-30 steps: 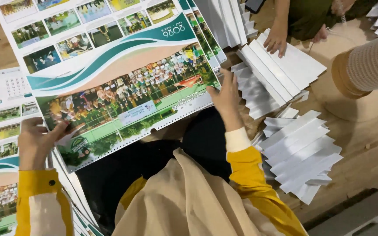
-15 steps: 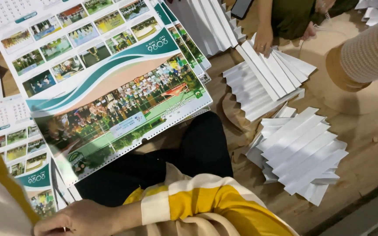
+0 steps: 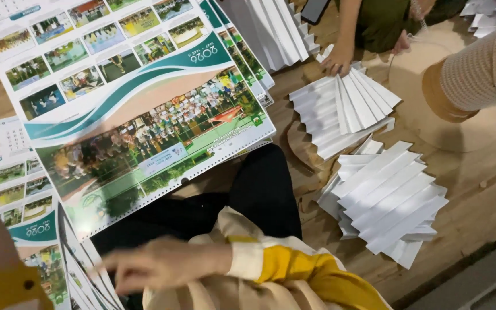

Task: The person sits and assembles wall calendars by inserting a metal spiral binding wire into the punched holes of the calendar pages. They use their hands to thread the wire through the holes and then bend the ends to secure the binding. The person handles multiple calendars, stacking them as they finish.

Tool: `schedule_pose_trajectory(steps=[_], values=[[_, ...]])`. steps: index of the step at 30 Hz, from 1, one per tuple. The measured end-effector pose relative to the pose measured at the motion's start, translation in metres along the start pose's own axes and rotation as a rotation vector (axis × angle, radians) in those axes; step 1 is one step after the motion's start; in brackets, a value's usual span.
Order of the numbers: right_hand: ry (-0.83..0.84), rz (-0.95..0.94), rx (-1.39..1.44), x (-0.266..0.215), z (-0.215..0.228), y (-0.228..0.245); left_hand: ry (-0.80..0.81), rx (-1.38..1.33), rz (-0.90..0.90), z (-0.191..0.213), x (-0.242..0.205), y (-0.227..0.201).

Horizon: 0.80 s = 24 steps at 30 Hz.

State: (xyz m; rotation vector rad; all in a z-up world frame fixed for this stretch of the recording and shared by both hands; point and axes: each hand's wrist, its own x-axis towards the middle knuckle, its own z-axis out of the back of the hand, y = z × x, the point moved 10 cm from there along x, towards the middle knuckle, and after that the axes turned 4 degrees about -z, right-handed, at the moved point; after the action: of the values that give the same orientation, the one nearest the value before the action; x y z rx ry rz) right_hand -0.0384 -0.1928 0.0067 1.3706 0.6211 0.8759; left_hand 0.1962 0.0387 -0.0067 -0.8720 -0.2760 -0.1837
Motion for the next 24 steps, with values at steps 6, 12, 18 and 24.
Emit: schedule_pose_trajectory(steps=[6,12,18,24], values=[[-1.37,0.086,0.312,-0.15,0.244,-0.008,-0.025,-0.005,0.163,-0.034,-0.093,-0.114],[-1.491,-0.391,0.024,-0.231,0.301,-0.072,-0.143,0.307,0.229,-0.024,-0.167,-0.076],[-1.114,-0.743,-0.403,-0.191,0.26,-0.122,-0.043,-0.032,0.879,-0.06,-0.218,-0.05],[-1.047,-0.813,-0.793,-0.198,0.272,-0.125,0.087,0.114,0.847,-0.06,-0.217,-0.04]])
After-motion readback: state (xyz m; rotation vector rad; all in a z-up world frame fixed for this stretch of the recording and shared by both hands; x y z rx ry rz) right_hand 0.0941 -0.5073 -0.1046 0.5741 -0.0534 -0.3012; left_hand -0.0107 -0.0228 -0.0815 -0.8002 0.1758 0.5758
